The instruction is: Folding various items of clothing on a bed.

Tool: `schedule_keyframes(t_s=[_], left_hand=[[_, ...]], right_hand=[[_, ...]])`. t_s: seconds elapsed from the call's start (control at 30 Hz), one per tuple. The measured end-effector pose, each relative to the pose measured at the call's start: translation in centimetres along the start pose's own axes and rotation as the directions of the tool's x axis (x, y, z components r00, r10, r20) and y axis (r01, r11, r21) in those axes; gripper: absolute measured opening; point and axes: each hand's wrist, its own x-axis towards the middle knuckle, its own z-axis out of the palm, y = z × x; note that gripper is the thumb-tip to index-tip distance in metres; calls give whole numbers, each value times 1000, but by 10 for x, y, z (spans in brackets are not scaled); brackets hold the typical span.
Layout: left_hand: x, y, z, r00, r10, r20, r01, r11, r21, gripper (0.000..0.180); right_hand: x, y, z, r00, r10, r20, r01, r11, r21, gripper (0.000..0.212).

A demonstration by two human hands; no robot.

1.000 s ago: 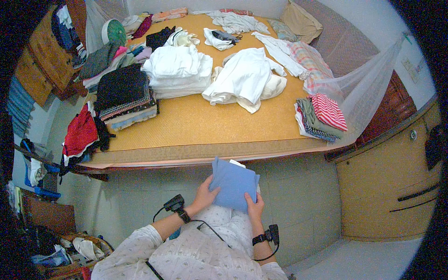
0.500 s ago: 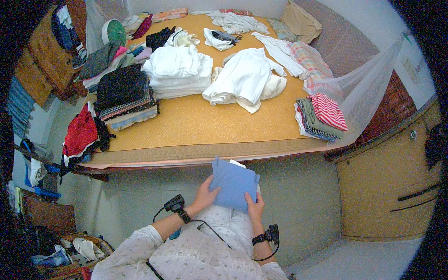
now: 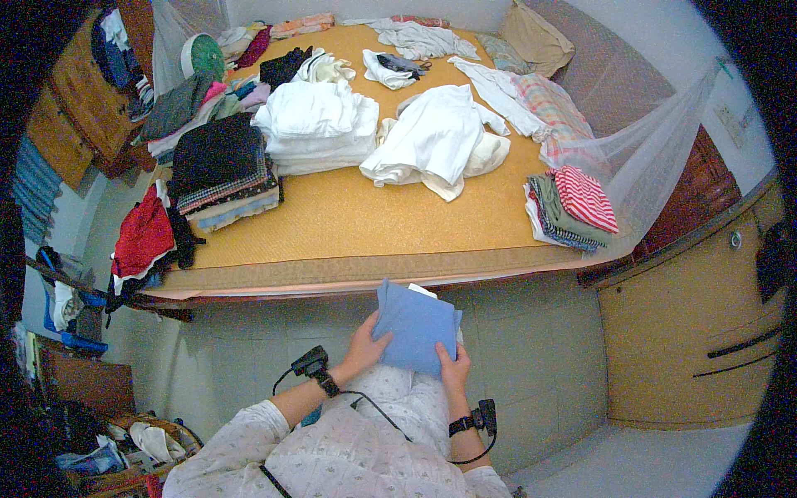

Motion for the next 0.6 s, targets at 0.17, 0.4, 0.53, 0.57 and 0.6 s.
schedule_keyframes(t_s=[0.17,0.4,0.53,0.57,0.6], left_hand=[[-1,5,-1,1000,-22,1,22,1000,9,61],[1,-5,1,1000,-13,0,13,1000,2,61],[0,0,0,999,-37,-7,37,999,4,60],[-1,3,0,999,-47,-8,47,999,10,60],[-1,6,0,999,-46,-7,46,999,10,60]], right_hand=[[-1,-2,0,1000,7,-12,-7,1000,-22,42],[2,3,-1,1000,2,7,-2,1000,-10,39],[0,-2,0,1000,6,7,-6,1000,0,37],[0,-2,0,1000,7,6,-7,1000,0,37],[0,-1,-1,1000,7,5,-7,1000,0,37]])
